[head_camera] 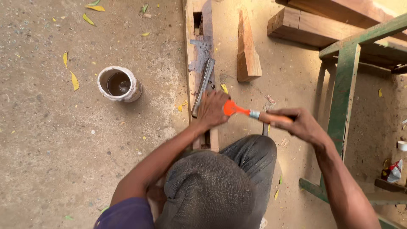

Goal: The person applies a grey substance to a wooden piece using a brush and then smooths it with a sanding block. The person repeatedly dips the brush into a container to apply more substance and smooths the surface.

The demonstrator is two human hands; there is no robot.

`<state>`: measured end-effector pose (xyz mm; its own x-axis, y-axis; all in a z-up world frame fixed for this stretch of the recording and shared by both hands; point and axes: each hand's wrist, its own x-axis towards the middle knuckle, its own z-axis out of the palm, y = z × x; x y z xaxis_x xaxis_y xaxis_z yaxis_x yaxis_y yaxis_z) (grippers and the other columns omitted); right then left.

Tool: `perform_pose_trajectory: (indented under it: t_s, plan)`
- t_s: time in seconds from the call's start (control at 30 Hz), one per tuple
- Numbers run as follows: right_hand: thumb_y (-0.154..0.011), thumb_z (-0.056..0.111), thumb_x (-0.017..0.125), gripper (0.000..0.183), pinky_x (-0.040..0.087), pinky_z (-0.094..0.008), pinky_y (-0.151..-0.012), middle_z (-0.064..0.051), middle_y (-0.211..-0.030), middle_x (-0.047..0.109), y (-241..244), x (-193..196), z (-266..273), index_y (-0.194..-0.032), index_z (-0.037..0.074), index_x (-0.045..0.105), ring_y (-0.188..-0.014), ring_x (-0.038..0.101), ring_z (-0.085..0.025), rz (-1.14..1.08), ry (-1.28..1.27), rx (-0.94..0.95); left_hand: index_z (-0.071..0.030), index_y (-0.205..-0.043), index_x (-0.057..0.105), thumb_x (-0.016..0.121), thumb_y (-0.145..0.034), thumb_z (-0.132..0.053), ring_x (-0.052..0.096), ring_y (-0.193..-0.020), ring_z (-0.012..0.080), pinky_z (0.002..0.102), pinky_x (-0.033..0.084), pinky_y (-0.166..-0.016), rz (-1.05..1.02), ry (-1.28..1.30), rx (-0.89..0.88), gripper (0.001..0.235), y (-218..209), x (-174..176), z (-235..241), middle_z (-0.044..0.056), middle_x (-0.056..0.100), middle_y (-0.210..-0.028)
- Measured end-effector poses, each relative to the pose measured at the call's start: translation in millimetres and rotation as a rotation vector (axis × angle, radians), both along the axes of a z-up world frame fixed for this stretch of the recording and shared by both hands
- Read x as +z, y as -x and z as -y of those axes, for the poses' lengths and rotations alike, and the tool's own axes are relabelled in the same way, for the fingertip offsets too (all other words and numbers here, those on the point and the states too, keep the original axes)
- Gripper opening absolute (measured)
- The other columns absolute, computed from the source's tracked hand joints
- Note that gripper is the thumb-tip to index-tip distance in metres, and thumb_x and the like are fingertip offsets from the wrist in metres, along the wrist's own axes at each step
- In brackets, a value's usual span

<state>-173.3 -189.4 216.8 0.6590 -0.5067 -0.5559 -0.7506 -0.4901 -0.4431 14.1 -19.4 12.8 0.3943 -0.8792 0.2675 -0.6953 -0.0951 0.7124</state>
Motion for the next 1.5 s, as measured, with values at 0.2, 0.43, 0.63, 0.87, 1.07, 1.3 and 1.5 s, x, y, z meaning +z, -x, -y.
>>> perform_pose_trajectory:
  t_s: [0.2,0.43,0.63,0.87,1.07,1.3,1.5]
  plan:
    - [-0.079,0.035,0.082,0.054,0.044,-0.028,-0.055,-0.005,-0.09,0.078,-5.5,2.7,12.4,-0.13,0.017,0.075,-0.066,0.054,-0.01,0.042,-0.03,0.032,-0.011,-0.105,0.066,0.068,-0.085,-0.06,0.052,-0.087,0.0203,0.044,0.036,-0.088,-0.128,-0.099,-0.045,0.053,2.5,-9.3,6.7,0.005,0.059,-0.092]
    - [-0.08,0.035,0.082,0.051,0.037,-0.03,-0.047,-0.003,-0.079,0.07,-47.6,3.8,49.7,-0.126,0.014,0.076,-0.058,0.046,-0.01,0.064,-0.061,-0.194,-0.013,-0.099,0.067,0.072,-0.083,-0.059,0.054,-0.088,0.0226,0.044,0.037,-0.089,-0.016,-0.107,-0.067,0.05,-68.6,-4.0,85.8,0.006,0.06,-0.09]
    - [-0.087,0.032,0.085,0.044,0.053,-0.026,-0.064,-0.001,-0.099,0.077,-3.5,7.3,-5.6,-0.125,0.012,0.076,-0.085,0.066,-0.007,0.308,0.003,0.386,-0.015,-0.106,0.066,0.069,-0.061,-0.025,0.052,-0.087,0.0174,0.042,0.035,-0.091,-0.132,-0.188,-0.031,0.046,3.6,-2.0,-8.2,0.002,0.057,-0.087]
    - [-0.082,0.027,0.081,0.05,0.038,-0.03,-0.048,-0.004,-0.077,0.069,-26.7,12.3,23.7,-0.13,0.018,0.074,-0.056,0.045,-0.011,-0.08,-0.019,-0.181,-0.017,-0.111,0.069,0.071,-0.061,-0.037,0.055,-0.089,0.0173,0.04,0.038,-0.089,-0.064,-0.095,-0.077,0.053,-30.5,-26.0,63.8,0.001,0.062,-0.091]
    - [-0.085,0.026,0.078,0.047,0.04,-0.029,-0.047,-0.004,-0.077,0.07,-33.2,1.4,10.4,-0.13,0.015,0.073,-0.055,0.048,-0.011,0.025,0.001,-0.243,-0.012,-0.099,0.069,0.047,-0.057,-0.105,0.056,-0.088,0.0237,0.047,0.037,-0.087,0.174,0.256,-0.115,0.104,-59.8,-15.0,67.9,0.008,0.062,-0.088]
    - [-0.077,0.024,0.084,0.048,0.044,-0.028,-0.047,-0.003,-0.073,0.072,19.3,1.7,-73.4,-0.123,0.012,0.077,-0.054,0.054,-0.009,-0.015,-0.025,-0.283,-0.014,-0.09,0.071,0.024,-0.092,-0.081,0.053,-0.078,0.0222,0.054,0.033,-0.096,-0.197,-0.084,-0.12,0.082,3.8,-9.5,-19.0,0.002,0.055,-0.075]
    - [-0.084,0.021,0.077,0.044,0.035,-0.028,-0.041,-0.006,-0.071,0.067,-20.4,-15.2,-44.0,-0.127,0.009,0.073,-0.048,0.046,-0.008,0.134,-0.048,-0.475,-0.018,-0.072,0.069,0.045,-0.075,-0.095,0.05,-0.071,0.018,0.047,0.042,-0.089,-0.159,-0.019,-0.225,0.08,-73.9,-30.5,91.3,-0.003,0.052,-0.065]
